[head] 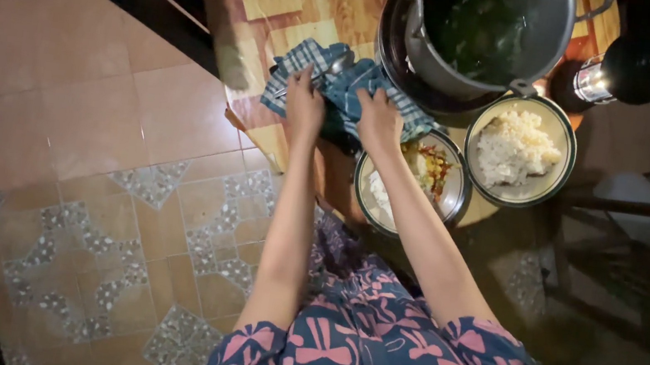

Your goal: The person serves rice and food onto a plate and cleans the table and chair.

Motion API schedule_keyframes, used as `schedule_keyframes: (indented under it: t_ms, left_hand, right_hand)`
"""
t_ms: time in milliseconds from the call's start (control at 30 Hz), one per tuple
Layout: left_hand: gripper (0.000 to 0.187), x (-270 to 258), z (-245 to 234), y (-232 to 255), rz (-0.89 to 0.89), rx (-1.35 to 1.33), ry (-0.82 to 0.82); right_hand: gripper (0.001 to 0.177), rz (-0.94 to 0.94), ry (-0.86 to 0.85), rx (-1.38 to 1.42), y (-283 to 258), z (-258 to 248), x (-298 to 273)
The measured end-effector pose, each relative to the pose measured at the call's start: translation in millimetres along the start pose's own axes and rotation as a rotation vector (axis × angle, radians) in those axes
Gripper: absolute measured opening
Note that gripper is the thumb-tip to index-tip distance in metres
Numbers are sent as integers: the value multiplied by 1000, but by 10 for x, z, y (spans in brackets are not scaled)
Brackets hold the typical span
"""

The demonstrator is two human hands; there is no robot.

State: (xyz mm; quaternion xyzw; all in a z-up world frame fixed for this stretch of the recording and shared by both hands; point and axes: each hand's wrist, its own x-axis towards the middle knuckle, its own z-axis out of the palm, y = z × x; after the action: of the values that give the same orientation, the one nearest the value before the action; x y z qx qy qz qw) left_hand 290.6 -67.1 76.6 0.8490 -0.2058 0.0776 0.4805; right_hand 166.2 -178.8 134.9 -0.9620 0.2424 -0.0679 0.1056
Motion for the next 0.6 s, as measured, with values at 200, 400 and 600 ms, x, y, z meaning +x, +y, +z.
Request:
schedule_keyframes:
  t_ms: [200,400,600]
  left_hand:
    - [28,67,97,6,-128,395,-36]
    - [15,136,-85,186,-191,502,-38]
    - [15,263,-134,-89,-265,-331,183]
  right_hand:
    - [54,120,27,332,-125,-319,249]
    - [47,-46,296,666,-159,-386,387]
    - [45,-151,492,864,-206,-398,565]
